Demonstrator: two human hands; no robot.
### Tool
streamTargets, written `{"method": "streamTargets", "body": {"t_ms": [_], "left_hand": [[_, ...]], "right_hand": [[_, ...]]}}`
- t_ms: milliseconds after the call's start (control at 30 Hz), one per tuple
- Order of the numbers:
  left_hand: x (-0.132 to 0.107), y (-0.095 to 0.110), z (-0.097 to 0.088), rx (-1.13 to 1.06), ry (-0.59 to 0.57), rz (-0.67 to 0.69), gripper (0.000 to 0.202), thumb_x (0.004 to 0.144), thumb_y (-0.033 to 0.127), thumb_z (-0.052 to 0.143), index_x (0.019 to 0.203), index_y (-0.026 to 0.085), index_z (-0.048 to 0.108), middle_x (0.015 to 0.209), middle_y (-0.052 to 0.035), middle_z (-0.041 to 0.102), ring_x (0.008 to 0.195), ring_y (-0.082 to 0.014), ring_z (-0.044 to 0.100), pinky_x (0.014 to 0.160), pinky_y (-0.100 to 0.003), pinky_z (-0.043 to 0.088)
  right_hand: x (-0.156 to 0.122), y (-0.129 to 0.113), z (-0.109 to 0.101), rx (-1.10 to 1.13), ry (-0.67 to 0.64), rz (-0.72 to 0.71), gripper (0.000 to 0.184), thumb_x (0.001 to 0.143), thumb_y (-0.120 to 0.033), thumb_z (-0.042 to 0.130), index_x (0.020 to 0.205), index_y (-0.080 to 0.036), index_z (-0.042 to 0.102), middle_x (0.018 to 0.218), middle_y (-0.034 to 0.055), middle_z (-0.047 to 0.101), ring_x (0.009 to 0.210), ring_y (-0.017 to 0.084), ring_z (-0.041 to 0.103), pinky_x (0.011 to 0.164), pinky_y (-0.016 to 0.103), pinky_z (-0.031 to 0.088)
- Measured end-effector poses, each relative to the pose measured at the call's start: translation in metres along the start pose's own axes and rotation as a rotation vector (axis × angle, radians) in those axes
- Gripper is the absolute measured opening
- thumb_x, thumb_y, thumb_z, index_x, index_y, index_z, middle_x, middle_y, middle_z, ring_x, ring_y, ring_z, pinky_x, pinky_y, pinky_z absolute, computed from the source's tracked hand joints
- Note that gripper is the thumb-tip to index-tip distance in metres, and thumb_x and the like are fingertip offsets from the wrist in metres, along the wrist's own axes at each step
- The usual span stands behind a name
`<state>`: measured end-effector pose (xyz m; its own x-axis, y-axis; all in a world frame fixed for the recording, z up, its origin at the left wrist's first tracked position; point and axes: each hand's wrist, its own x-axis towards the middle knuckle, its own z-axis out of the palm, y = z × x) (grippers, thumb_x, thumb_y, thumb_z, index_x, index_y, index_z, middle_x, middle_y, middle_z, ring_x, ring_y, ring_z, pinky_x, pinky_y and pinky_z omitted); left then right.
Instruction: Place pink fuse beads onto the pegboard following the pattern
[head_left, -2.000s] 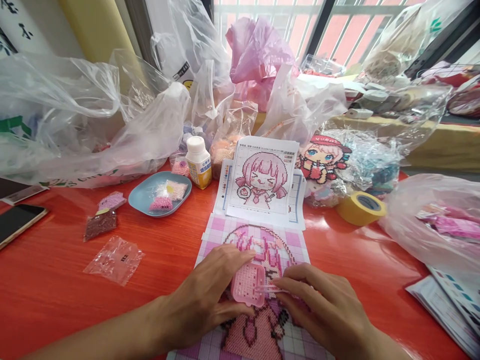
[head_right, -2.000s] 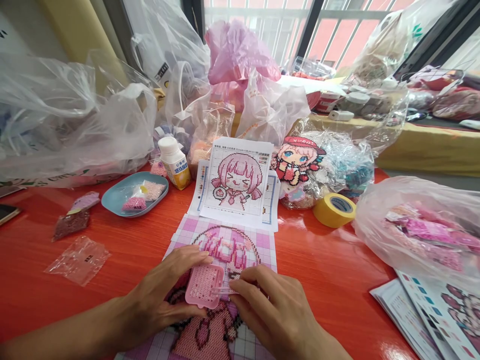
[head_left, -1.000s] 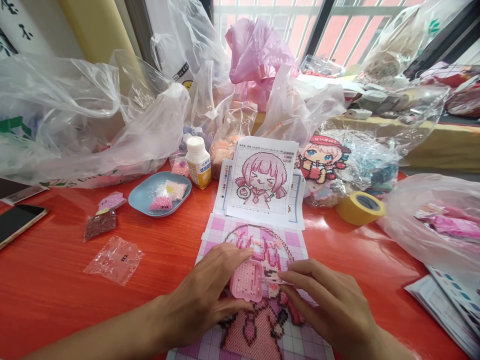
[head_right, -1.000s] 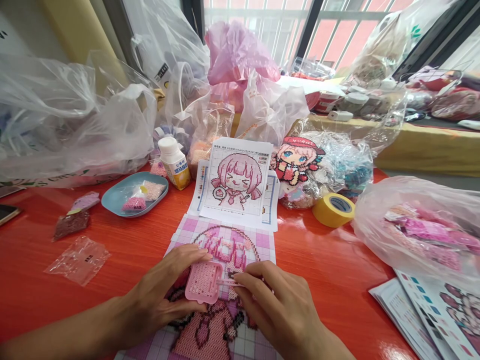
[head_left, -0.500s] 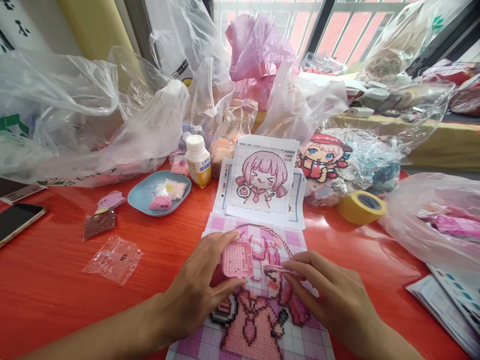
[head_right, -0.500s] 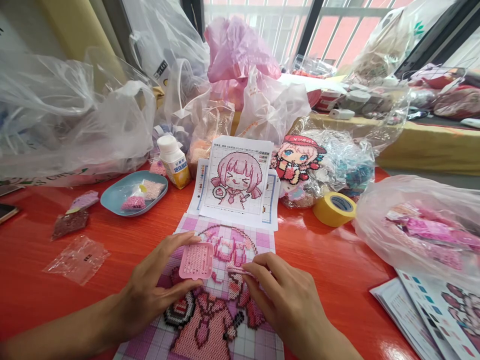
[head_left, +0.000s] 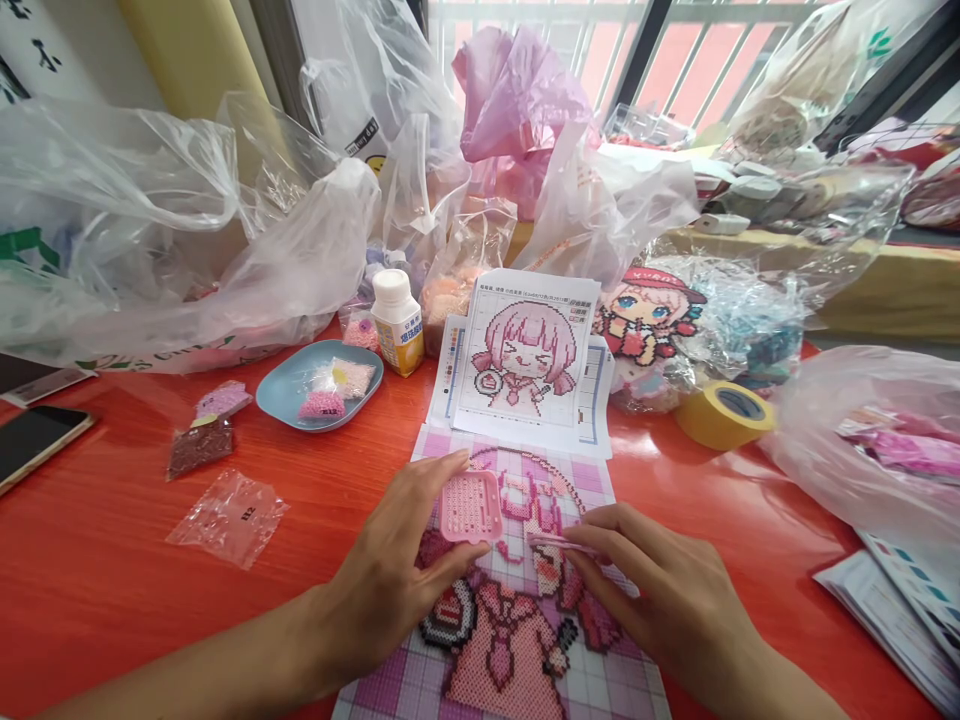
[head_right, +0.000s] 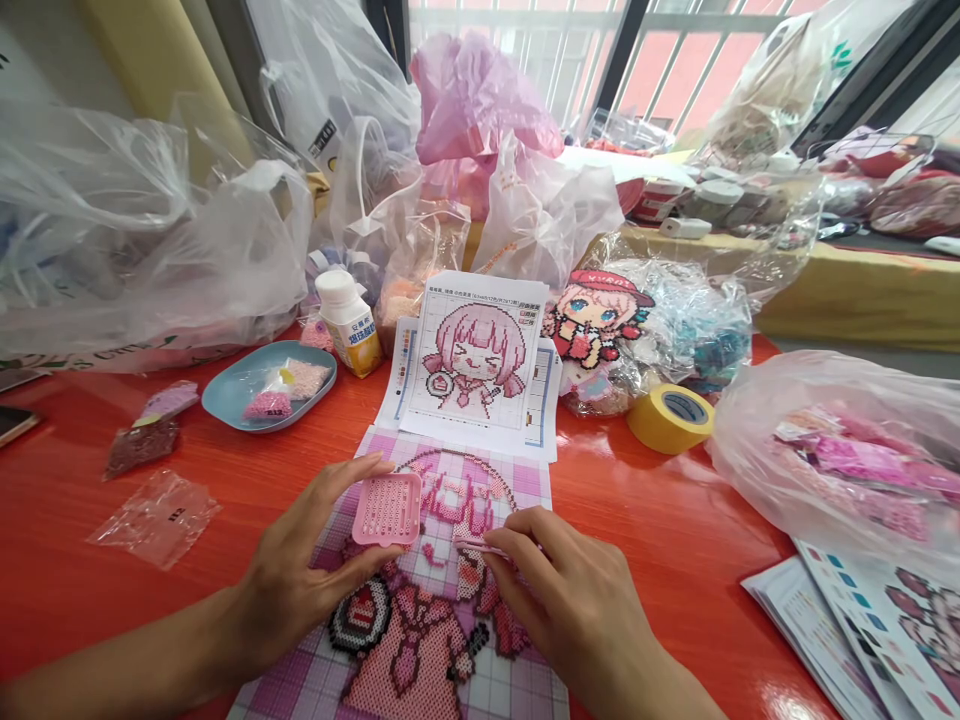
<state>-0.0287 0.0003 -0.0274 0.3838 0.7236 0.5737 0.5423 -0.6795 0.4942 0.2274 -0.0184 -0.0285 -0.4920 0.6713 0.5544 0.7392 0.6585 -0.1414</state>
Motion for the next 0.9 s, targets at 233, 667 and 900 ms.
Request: {"method": "streamTargets", "body": {"t_ms": [233, 667, 900], "left_hand": [[0.0018, 0.0014, -0.0012, -0.004, -0.006, -0.003, 0.065, 0.085, 0.025, 0.065, 0.141, 0.020, 0.032, 0.124, -0.0084, 0.059, 0.120, -0.0193, 0.054, 0.106, -0.033, 0.044], [-0.0002, 0.0017, -0.0015, 0.001, -0.134, 0.065, 0.059, 0.088, 0.032, 0.060, 0.138, 0.016, 0.034, 0.123, -0.0130, 0.061, 0.121, -0.0226, 0.054, 0.107, -0.039, 0.044], [0.0013, 0.0045, -0.0068, -0.037, -0.219, 0.118, 0.058, 0.088, 0.038, 0.057, 0.139, 0.019, 0.034, 0.121, -0.0146, 0.063, 0.119, -0.0264, 0.058, 0.101, -0.041, 0.049]], "right_hand": [[-0.0006, 0.0003, 0.0006, -0.008, 0.008, -0.001, 0.009, 0.093, -0.022, 0.051, 0.095, -0.019, 0.059, 0.081, 0.0012, 0.063, 0.065, 0.008, 0.061, 0.048, 0.018, 0.041], [0.0007, -0.0031, -0.0007, 0.015, 0.075, 0.014, 0.008, 0.091, -0.019, 0.054, 0.096, -0.018, 0.060, 0.081, 0.0011, 0.063, 0.068, 0.007, 0.061, 0.052, 0.017, 0.044], [0.0016, -0.0066, -0.0020, 0.032, 0.058, -0.029, 0.011, 0.092, -0.019, 0.052, 0.097, -0.019, 0.061, 0.080, 0.0006, 0.064, 0.065, 0.007, 0.062, 0.049, 0.018, 0.044]]}}
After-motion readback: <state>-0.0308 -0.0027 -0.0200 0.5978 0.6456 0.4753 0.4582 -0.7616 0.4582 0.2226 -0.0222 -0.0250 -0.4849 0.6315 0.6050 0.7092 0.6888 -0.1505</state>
